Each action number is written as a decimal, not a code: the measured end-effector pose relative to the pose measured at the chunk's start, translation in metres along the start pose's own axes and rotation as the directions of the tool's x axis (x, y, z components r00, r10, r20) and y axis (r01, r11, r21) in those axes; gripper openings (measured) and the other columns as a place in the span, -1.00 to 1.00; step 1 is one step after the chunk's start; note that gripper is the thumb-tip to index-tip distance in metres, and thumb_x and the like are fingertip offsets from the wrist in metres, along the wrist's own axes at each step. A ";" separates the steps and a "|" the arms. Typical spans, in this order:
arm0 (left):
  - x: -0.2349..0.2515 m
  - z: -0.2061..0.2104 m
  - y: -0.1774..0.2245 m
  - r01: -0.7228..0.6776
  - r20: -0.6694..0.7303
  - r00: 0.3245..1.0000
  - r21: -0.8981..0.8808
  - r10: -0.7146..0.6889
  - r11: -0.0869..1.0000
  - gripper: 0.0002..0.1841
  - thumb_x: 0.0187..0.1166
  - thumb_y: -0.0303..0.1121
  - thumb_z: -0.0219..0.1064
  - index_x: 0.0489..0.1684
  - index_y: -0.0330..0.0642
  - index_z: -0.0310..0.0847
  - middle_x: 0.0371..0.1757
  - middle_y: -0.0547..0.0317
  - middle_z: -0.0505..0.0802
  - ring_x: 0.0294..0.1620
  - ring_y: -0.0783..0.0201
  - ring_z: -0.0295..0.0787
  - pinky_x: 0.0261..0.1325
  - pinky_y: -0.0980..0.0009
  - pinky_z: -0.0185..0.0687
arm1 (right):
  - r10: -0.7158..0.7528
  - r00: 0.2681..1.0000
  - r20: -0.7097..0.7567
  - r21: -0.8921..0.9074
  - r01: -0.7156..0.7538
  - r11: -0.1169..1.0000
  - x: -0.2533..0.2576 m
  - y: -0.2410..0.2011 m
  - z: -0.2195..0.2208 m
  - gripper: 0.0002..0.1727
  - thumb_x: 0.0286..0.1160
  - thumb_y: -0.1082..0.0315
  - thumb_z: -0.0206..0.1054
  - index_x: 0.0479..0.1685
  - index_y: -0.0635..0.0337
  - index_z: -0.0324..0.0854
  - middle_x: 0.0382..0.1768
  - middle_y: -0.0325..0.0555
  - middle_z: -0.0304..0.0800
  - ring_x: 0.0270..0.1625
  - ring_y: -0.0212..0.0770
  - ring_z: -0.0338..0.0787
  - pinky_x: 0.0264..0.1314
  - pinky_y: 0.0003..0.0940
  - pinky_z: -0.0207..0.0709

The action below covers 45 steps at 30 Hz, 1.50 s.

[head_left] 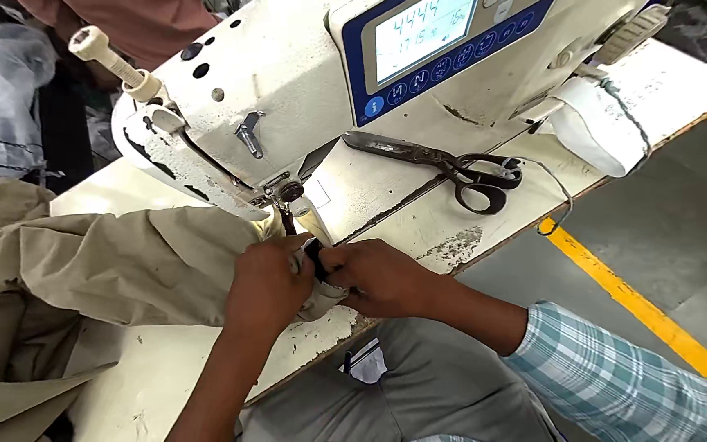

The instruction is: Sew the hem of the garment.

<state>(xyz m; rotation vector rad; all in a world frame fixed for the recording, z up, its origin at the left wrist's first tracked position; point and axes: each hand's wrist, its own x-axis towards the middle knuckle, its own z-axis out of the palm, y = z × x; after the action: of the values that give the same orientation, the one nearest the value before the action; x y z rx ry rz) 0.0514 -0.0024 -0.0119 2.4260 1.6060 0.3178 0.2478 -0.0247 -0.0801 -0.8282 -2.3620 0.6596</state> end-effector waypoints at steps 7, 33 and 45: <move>-0.010 0.020 -0.004 -0.037 -0.042 0.998 -0.012 0.037 0.999 -0.46 0.35 -0.37 0.47 0.43 -0.13 0.72 -0.03 0.00 0.89 -0.23 0.02 0.87 -0.24 -0.06 0.77 | 0.446 0.877 -0.178 0.378 -0.358 0.854 -0.008 -0.027 -0.034 -0.77 0.40 0.37 0.21 -0.09 0.01 0.74 -0.23 -0.33 0.68 -0.46 -0.41 0.54 -0.52 -0.39 0.44; 0.019 -0.011 -0.006 -0.050 0.337 0.938 -0.116 0.087 0.992 -0.66 0.58 -0.33 0.22 0.24 -0.05 0.78 0.22 0.11 0.73 0.17 0.06 0.74 0.01 -0.12 0.70 | 0.085 0.988 0.126 -0.327 -0.040 0.944 -0.003 -0.034 -0.054 -0.50 0.30 0.39 0.39 0.34 0.01 0.67 0.36 -0.21 0.74 0.11 -0.16 0.82 -0.11 -0.21 0.73; 0.051 -0.035 -0.015 0.014 0.541 0.836 -0.188 0.091 0.982 -0.63 0.68 -0.33 0.10 0.33 0.04 0.75 0.51 0.08 0.66 0.62 0.08 0.48 0.54 -0.16 0.39 | -0.024 0.975 0.222 -0.002 0.025 1.000 0.036 0.022 -0.052 -0.63 0.56 0.10 0.41 0.04 0.26 0.75 -0.20 -0.07 0.83 -0.19 -0.15 0.81 -0.16 -0.11 0.66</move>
<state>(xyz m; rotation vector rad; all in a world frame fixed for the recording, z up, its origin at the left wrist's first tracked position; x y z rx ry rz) 0.0474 0.0520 0.0199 2.1371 1.2098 -0.2080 0.2659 0.0284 -0.0432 -0.7601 -2.5692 0.7723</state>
